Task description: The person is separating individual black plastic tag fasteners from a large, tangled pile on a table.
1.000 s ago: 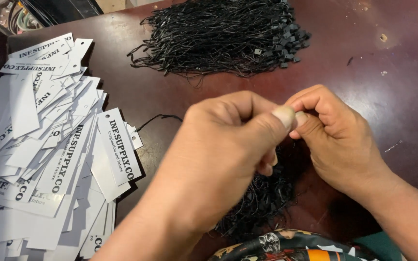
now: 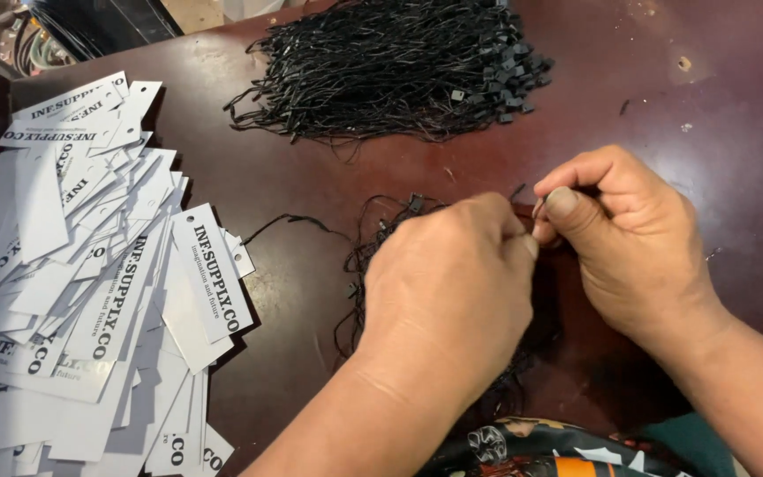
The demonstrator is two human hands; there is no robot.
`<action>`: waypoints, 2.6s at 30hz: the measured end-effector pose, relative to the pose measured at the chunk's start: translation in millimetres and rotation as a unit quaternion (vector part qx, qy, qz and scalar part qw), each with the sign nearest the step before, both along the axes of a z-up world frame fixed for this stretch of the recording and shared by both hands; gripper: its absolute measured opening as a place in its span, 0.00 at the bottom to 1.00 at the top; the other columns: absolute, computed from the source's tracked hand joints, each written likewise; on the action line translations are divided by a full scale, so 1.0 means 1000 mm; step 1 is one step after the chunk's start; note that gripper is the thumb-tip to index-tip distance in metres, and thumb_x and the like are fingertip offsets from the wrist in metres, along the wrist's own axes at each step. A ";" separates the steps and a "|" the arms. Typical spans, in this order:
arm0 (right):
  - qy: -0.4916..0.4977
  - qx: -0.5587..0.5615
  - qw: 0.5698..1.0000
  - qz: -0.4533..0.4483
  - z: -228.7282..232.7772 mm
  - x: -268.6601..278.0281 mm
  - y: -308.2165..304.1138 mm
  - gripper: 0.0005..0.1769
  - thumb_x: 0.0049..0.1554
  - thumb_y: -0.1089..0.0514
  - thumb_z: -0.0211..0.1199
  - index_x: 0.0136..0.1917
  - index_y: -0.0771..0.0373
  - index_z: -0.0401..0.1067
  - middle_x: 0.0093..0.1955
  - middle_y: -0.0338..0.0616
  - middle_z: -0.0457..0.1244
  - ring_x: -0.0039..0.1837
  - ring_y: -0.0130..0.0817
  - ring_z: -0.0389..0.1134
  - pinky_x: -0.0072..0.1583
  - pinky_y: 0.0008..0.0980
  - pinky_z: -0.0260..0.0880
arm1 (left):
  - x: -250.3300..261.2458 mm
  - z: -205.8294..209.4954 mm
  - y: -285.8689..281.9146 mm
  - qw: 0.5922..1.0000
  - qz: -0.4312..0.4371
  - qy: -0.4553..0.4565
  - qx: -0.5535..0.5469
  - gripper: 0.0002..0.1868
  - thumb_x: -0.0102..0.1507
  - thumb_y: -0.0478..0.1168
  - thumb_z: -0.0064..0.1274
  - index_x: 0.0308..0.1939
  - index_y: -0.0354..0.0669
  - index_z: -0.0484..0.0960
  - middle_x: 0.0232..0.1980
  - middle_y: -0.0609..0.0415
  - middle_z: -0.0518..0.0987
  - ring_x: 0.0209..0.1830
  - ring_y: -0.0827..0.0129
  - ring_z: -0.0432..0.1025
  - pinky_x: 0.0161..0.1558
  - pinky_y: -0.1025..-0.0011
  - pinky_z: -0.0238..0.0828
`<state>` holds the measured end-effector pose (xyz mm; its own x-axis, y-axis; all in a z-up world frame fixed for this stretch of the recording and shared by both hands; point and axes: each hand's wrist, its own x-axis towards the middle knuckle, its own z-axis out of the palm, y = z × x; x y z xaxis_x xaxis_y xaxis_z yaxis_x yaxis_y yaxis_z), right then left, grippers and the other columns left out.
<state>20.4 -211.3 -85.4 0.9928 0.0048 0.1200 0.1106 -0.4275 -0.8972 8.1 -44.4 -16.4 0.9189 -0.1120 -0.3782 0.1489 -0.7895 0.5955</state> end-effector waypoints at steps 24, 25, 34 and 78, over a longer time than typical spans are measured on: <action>0.018 0.032 0.999 -0.023 -0.006 0.004 0.001 0.04 0.70 0.62 0.53 0.53 0.63 0.66 0.38 0.48 0.66 0.41 0.32 0.70 0.47 0.27 0.73 | -0.016 0.061 0.084 0.927 0.346 -0.025 -0.141 0.18 0.71 0.44 0.57 0.27 0.42 0.79 0.23 0.54 0.80 0.22 0.72 0.67 0.32 0.74 0.62; 0.018 0.032 0.999 -0.022 -0.007 0.005 0.000 0.04 0.70 0.62 0.53 0.53 0.63 0.66 0.38 0.48 0.66 0.41 0.32 0.70 0.47 0.27 0.73 | -0.016 0.060 0.085 0.927 0.347 -0.025 -0.140 0.18 0.71 0.44 0.57 0.27 0.42 0.79 0.23 0.54 0.80 0.22 0.72 0.67 0.32 0.74 0.62; 0.051 0.227 0.972 -0.033 -0.017 0.018 -0.008 0.02 0.68 0.67 0.55 0.54 0.63 0.67 0.43 0.47 0.63 0.41 0.34 0.67 0.45 0.28 0.73 | -0.010 0.013 0.100 0.891 0.417 -0.053 -0.171 0.10 0.65 0.39 0.52 0.29 0.44 0.82 0.27 0.58 0.78 0.28 0.78 0.67 0.35 0.78 0.64; -0.350 -0.178 0.920 0.008 -0.044 0.183 -0.016 0.05 0.70 0.74 0.68 0.53 0.69 0.77 0.55 0.51 0.68 0.58 0.41 0.66 0.59 0.39 0.64 | 0.114 -0.103 0.135 0.862 0.218 -0.453 0.062 0.06 0.62 0.42 0.60 0.29 0.52 0.82 0.42 0.60 0.74 0.51 0.58 0.64 0.50 0.60 0.63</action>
